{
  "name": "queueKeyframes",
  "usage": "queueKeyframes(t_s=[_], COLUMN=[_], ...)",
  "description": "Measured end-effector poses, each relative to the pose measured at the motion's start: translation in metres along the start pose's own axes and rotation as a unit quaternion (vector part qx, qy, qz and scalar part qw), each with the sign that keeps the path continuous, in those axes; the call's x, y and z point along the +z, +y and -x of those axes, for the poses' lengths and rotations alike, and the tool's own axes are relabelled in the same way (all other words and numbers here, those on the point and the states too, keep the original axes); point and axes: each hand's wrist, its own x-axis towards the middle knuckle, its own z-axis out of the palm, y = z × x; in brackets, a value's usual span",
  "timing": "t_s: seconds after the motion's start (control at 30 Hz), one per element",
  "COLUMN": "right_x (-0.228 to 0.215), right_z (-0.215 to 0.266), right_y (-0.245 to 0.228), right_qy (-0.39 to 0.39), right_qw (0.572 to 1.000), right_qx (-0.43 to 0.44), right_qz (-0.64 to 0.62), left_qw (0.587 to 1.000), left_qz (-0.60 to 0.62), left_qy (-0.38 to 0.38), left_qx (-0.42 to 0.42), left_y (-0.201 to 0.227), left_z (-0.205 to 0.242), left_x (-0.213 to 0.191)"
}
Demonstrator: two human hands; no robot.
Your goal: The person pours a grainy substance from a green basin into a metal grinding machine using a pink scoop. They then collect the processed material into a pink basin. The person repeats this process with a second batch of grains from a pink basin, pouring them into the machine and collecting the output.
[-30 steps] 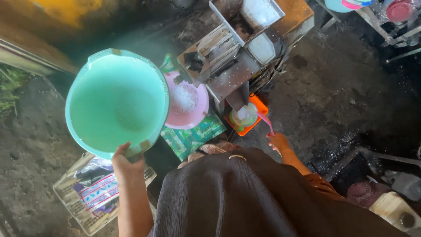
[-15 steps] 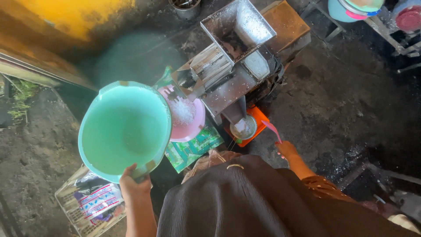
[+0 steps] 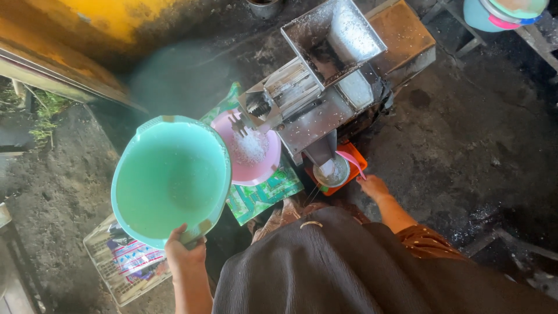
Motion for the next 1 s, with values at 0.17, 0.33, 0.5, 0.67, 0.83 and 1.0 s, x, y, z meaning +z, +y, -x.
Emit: queueKeyframes(t_s=[0.17, 0.33, 0.5, 0.67, 0.83, 1.0], right_x=[0.000, 0.001, 0.003, 0.039, 0.073, 0.091], right_z=[0.003, 0.003, 0.021, 0.004, -0.002, 0.026], right_y=[0.001, 0.009, 0.005, 0.055, 0.090, 0.083], right_qy=[-0.012, -0.002, 0.017, 0.079, 0.058, 0.079], right_qw=[1.000, 1.000, 0.999, 0.995, 0.998, 0.996], right_qx=[0.017, 0.014, 0.024, -0.054, -0.024, -0.020], right_qz=[-0.012, 0.014, -0.013, 0.004, 0.026, -0.024], left_qw=[1.000, 0.999, 0.999, 0.996, 0.993, 0.995], left_qz=[-0.003, 0.043, 0.031, 0.075, 0.091, 0.050], left_qy=[-0.004, 0.003, 0.009, -0.041, -0.063, -0.081], left_qx=[0.002, -0.015, -0.025, -0.035, -0.036, -0.015], left_y=[-0.003, 0.000, 0.010, 0.024, 0.040, 0.059], left_z=[-0.022, 0.001, -0.004, -0.057, -0.065, -0.069], left_x=[-0.007, 0.001, 0.009, 0.007, 0.006, -0.017])
